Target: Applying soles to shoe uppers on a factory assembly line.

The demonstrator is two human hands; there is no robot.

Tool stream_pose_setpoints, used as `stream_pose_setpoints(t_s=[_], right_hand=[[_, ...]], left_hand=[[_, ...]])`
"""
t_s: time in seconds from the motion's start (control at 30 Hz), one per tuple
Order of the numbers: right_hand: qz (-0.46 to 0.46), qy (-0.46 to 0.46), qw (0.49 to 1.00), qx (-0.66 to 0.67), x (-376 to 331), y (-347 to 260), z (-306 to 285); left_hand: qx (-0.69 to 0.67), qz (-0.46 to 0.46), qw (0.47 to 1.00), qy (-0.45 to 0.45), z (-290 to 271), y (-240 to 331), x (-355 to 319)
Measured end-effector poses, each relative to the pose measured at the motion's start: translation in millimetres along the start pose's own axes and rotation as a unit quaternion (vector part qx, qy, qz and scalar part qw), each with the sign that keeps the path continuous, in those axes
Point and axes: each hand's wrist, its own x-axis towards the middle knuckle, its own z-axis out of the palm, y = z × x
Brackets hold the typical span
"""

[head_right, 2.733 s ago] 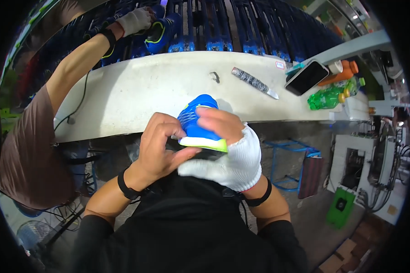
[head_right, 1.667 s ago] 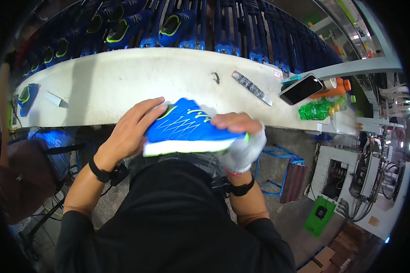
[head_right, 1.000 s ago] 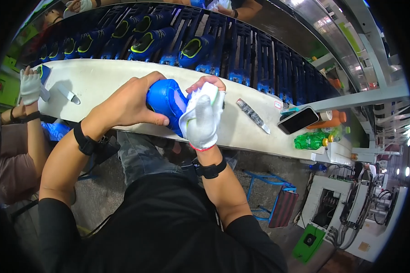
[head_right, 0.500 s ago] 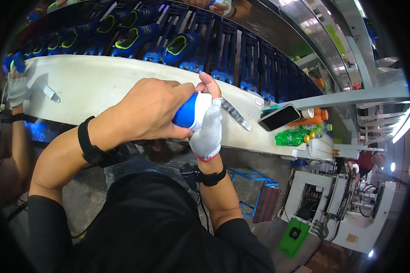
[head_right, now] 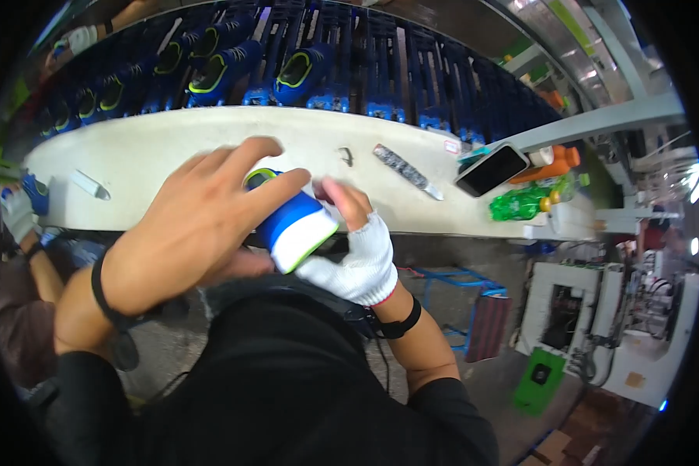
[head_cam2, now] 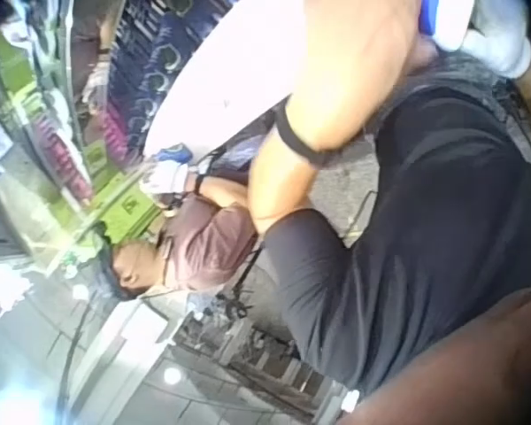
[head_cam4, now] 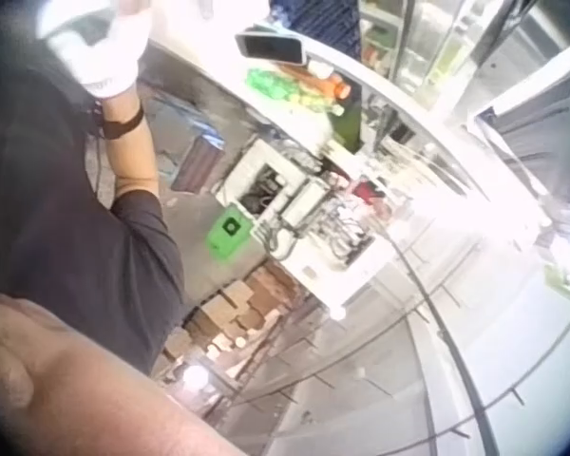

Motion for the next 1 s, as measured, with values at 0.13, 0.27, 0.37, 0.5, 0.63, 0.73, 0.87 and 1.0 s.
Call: stream_pose_setpoints(t_s=[0.13, 0.27, 0.37, 0.5, 0.63, 0.73, 0.87, 1.0], right_hand=[[-0.083, 0.068, 0.992, -0.070, -20.9, 19.3, 31.1], [-0.128, 0.032, 0.991, -0.023, -5.9, 9.3, 55.2], [-0.168, -0.015, 0.985, 0.025, 4.9, 15.8, 61.7], [-0.175, -0.063, 0.975, 0.125, 22.9, 23.9, 68.1], [0.087, -0.156, 0.977, 0.113, 46.5, 13.5, 49.5], [0.124, -0.311, 0.939, 0.084, 54.7, 20.8, 42.5], [0.316, -0.173, 0.894, 0.268, 29.0, 20.7, 48.8], [0.145, 0.024, 0.973, 0.179, -4.6, 21.2, 39.0]], left_hand=[[-0.109, -0.085, 0.990, 0.031, 13.4, 17.6, -37.6], [-0.116, -0.188, 0.975, 0.038, 32.1, 13.1, -60.3], [-0.109, -0.154, 0.979, 0.070, 38.5, -1.6, -65.3], [-0.102, -0.125, 0.982, 0.097, 52.4, -22.8, -84.6], [-0.074, -0.100, 0.987, 0.106, 55.0, -15.3, -90.2], [-0.008, -0.091, 0.992, 0.084, 51.7, 6.5, -84.1], [-0.002, -0.060, 0.996, 0.065, 51.1, 10.8, -80.0], [-0.064, -0.072, 0.988, 0.119, 43.7, 23.6, -62.6]])
